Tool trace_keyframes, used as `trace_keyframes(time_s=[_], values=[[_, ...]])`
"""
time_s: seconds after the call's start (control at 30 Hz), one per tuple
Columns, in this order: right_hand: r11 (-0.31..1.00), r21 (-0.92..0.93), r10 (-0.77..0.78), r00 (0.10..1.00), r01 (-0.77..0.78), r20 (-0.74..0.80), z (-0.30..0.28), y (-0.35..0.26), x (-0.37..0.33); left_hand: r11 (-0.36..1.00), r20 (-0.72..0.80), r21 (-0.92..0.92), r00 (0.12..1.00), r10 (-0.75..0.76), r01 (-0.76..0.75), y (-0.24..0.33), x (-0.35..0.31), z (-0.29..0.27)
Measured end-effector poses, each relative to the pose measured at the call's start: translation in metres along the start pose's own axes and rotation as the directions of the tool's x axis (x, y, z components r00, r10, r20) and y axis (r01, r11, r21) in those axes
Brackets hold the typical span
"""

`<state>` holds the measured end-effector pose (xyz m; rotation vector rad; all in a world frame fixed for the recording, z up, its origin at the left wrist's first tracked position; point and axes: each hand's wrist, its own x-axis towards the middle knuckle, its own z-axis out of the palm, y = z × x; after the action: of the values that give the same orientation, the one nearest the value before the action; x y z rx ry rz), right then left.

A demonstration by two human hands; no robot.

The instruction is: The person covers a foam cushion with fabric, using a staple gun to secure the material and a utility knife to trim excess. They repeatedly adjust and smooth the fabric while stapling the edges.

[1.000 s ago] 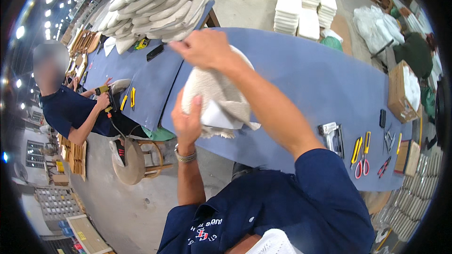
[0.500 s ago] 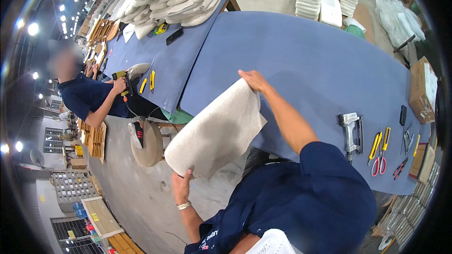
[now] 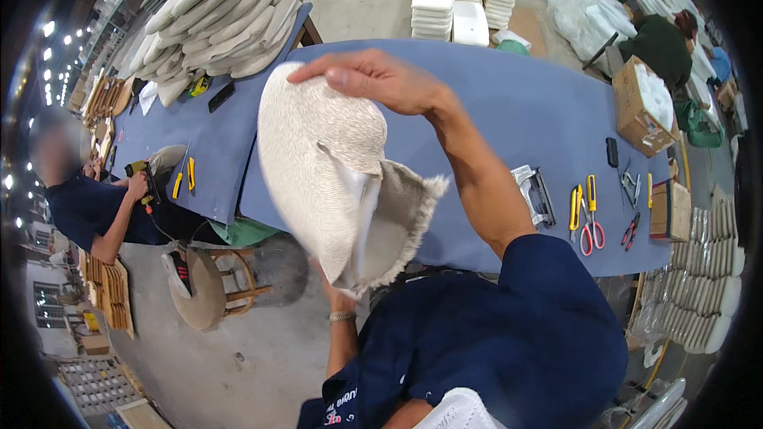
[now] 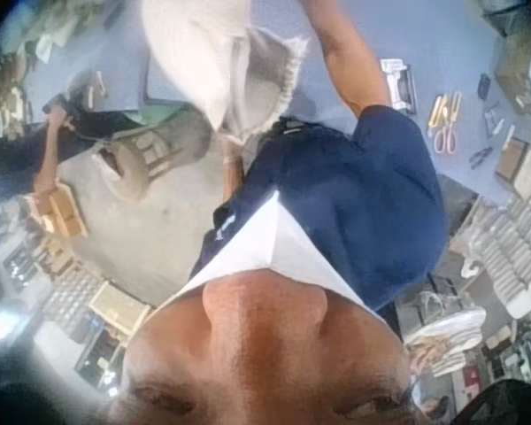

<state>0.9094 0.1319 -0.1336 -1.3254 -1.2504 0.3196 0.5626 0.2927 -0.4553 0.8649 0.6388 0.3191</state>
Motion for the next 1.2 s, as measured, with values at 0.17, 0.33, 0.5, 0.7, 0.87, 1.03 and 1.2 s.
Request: trace_keyframes(time_s=[0.17, 0.33, 0.5, 0.7, 0.87, 1.03, 1.2], values=[[0.939, -0.258, 0.187, 0.968, -0.227, -0.17, 0.017, 0.001, -0.022, 0.985, 0.141, 0.16, 0.986, -0.087, 0.064, -0.032, 0.029, 0.095], [0.958, -0.136, 0.208, 0.935, -0.254, -0.287, 0.009, 0.016, -0.042, 0.949, 0.49, 0.058, 0.837, 0.244, -0.31, 0.079, 0.029, 0.177], [0.96, -0.143, 0.194, 0.938, -0.242, -0.286, 0.013, 0.015, -0.045, 0.54, 0.643, 0.164, 0.505, 0.576, -0.826, 0.15, -0.001, 0.246], [0.978, -0.11, 0.145, 0.962, -0.175, -0.231, 0.038, 0.021, -0.08, 0.288, 0.556, 0.437, 0.508, 0.658, -0.852, 0.151, 0.017, 0.244], [0.912, -0.406, -0.033, 0.976, -0.059, -0.217, 0.095, -0.001, -0.116, 0.497, 0.419, 0.36, 0.613, 0.67, -0.789, 0.16, 0.025, 0.244], [0.878, -0.359, 0.173, 0.909, -0.316, -0.379, 0.104, 0.025, -0.13, 0.414, 0.472, 0.458, 0.61, 0.637, -0.786, 0.147, 0.024, 0.23], [0.877, -0.405, 0.057, 0.894, -0.257, -0.445, 0.1, 0.036, -0.128, 0.262, 0.373, 0.692, 0.643, 0.668, -0.673, 0.1, 0.025, 0.188]])
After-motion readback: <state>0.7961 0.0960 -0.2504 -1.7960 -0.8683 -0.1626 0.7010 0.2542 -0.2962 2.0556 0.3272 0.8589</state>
